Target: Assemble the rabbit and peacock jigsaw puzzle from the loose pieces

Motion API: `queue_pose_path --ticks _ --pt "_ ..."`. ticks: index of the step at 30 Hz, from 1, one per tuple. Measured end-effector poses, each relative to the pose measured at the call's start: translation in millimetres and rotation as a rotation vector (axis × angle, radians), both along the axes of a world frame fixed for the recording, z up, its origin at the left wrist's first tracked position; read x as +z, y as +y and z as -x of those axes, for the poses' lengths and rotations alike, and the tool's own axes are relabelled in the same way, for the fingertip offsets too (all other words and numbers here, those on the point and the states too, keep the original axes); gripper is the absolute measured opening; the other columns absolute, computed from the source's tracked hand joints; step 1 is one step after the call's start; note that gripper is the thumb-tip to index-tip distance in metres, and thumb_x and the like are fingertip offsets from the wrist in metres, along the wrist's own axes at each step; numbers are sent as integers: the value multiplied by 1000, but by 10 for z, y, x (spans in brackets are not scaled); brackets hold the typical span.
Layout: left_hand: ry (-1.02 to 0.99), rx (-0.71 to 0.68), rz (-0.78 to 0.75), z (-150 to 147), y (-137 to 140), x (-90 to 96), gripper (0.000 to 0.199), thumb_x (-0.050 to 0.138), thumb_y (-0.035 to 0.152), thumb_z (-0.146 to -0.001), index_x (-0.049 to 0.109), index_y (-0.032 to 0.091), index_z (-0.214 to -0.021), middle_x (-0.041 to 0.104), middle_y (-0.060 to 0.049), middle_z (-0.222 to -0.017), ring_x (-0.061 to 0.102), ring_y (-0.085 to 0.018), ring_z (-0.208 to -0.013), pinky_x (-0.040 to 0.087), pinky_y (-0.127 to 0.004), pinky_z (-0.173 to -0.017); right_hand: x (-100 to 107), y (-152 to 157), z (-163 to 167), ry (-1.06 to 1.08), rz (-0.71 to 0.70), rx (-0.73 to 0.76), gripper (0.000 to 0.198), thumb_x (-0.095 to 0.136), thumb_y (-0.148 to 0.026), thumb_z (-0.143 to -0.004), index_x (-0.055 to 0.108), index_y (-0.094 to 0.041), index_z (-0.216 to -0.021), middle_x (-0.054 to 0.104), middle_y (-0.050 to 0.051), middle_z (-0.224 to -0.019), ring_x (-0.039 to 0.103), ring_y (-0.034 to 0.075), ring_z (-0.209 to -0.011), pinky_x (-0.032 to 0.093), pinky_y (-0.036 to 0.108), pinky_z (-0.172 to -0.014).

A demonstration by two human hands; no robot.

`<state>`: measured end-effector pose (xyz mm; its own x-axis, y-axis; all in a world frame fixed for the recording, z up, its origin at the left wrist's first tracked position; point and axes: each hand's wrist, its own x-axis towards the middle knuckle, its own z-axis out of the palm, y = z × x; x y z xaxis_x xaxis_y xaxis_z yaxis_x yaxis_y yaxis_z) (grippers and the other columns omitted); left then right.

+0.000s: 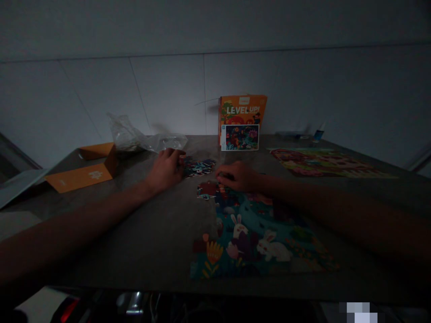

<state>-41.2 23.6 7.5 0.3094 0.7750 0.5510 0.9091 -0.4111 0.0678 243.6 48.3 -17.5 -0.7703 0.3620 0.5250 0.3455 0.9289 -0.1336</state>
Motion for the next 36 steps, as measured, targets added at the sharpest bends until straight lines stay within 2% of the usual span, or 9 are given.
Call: queue_pose_path --ticks 3,10,16,20,22,25,29,32,36 --pt "66 117 164 90 146 -63 46 58 31 -85 65 14 -128 68 -16 -122 57 -36 -125 45 -53 -110 7 1 0 -18 -17 0 23 51 -32 -99 67 -17 -94 64 -1 -62 56 11 -57 34 23 -59" --pt "101 -27 195 33 153 -125 55 52 58 -91 71 18 -122 67 -16 -130 58 -36 -126 44 -54 -110 37 -25 10 -66 -11 -23 27 50 -31 -97 67 -16 -82 61 0 -62 54 12 -57 31 25 -59" --pt "74 -67 241 31 165 -89 43 60 52 -86 73 18 -110 74 -12 -108 67 -32 -108 50 -48 -102 27 -13 10 -66 -25 -23 27 50 -30 -96 67 -16 -81 62 1 -63 52 11 -57 31 25 -60" --pt "-32 -31 304 26 177 -100 42 67 51 -80 72 16 -102 73 -13 -101 69 -30 -93 56 -44 -86 15 -2 -1 -69 -15 -23 28 50 -30 -97 67 -16 -80 63 1 -64 54 11 -58 32 25 -60" --pt "-120 -66 215 2 131 -100 44 72 49 -77 69 17 -106 72 -13 -104 68 -29 -94 57 -42 -84 17 -9 -7 -51 -9 -32 26 50 -30 -98 69 -15 -87 63 0 -63 54 11 -57 33 24 -59" --pt "-176 -258 35 -65 -20 -60 45 70 42 -83 62 17 -119 70 -11 -112 65 -26 -101 56 -42 -88 47 -58 -11 -26 -23 -3 31 53 -30 -97 65 -14 -121 67 0 -70 57 12 -59 36 23 -58" --pt "-33 -597 -49 -181 -271 15 44 67 42 -91 59 19 -128 68 -10 -113 63 -27 -107 54 -46 -96 115 -174 -1 -91 -188 142 48 53 -27 -98 50 -19 -145 71 10 -116 66 18 -91 49 29 -77" --pt "-10 -658 -44 -233 -374 31 57 69 42 -91 51 18 -139 65 -13 -126 61 -30 -118 51 -48 -103 137 -227 7 -128 -251 157 47 50 -24 -99 51 -21 -146 72 10 -110 66 19 -91 51 32 -79" --pt "-13 -602 7 -227 -362 16 61 71 38 -90 47 18 -143 63 -14 -131 59 -31 -123 49 -48 -107 126 -222 0 -114 -271 140 52 49 -21 -97 48 -18 -149 71 8 -97 64 20 -85 50 32 -76"
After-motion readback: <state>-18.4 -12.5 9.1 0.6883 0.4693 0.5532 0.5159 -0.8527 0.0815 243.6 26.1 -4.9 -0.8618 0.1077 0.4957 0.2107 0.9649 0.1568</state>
